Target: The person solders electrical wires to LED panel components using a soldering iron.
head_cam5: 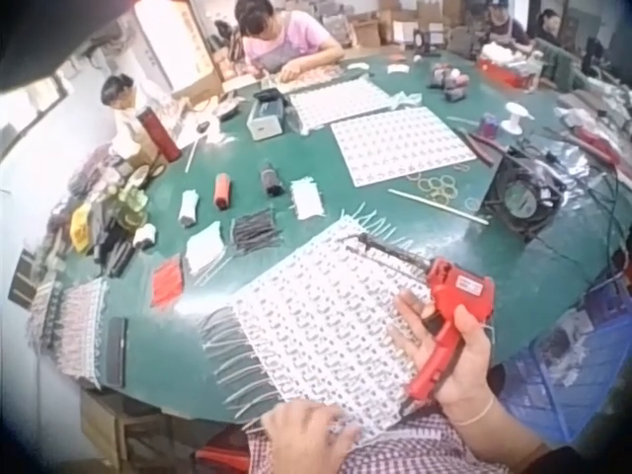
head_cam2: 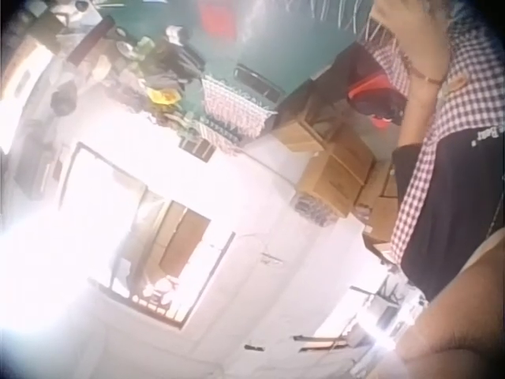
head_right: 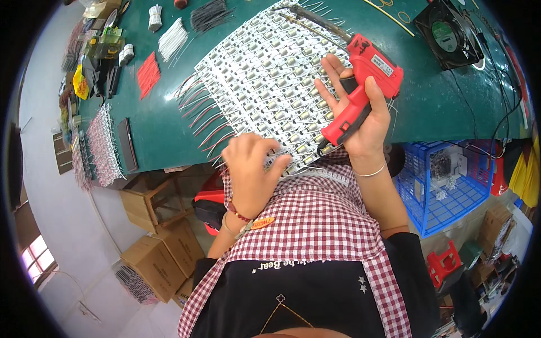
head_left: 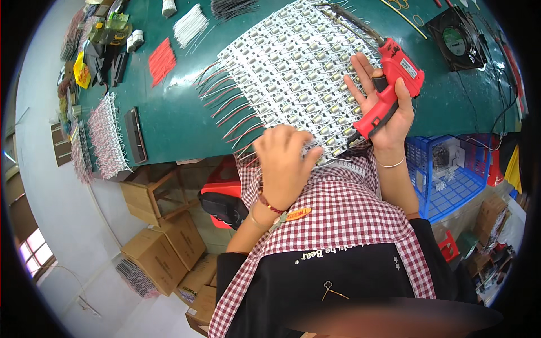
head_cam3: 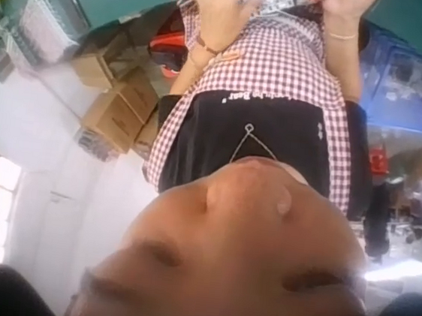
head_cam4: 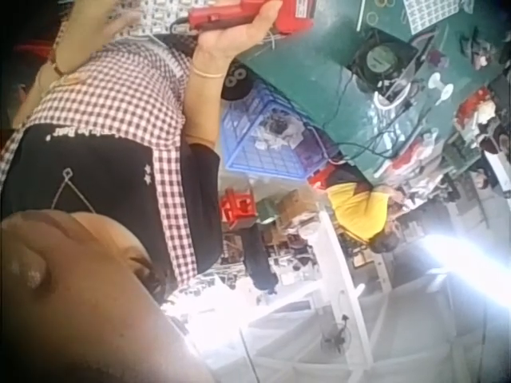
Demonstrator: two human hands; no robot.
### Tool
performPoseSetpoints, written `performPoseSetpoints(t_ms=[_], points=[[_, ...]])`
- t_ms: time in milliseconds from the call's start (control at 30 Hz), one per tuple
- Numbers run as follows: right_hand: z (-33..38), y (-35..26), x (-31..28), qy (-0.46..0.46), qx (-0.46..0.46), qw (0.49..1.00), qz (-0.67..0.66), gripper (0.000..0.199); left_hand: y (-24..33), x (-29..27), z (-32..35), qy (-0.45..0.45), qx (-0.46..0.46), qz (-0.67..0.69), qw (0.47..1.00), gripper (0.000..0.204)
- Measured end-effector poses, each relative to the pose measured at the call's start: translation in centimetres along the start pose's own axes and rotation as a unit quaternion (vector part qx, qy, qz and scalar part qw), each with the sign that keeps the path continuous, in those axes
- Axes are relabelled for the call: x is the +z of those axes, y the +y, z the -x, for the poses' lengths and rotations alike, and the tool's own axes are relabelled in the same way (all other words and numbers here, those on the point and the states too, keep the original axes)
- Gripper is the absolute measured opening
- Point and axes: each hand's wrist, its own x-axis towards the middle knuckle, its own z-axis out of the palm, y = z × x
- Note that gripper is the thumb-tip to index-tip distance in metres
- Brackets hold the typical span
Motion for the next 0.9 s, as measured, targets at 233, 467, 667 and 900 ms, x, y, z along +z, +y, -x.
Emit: performPoseSetpoints(t_ms=[233, 467, 667, 900], points=[[-0.1, 0.1, -0.2, 0.003, 0.004, 1.0, -0.014, 0.035, 0.0, 1.1, -0.5, -0.063, 0.033, 0.007, 0.997, 0.015], [-0.1, 0.0, -0.5, -0.013, 0.002, 1.0, 0.003, 0.035, -1.7, -0.1, 4.4, 0.007, -0.114, -0.051, 0.992, 0.011], [-0.1, 0.2, -0.4, -0.013, 0.007, 1.0, -0.01, 0.036, 0.6, -0.5, 1.3, 0.004, 0.019, -0.007, 1.0, 0.02], [-0.1, 0.2, -0.6, -0.015, 0.003, 1.0, -0.008, 0.036, 1.0, 1.7, 0.9, -0.055, 0.028, 0.031, 0.998, 0.018]])
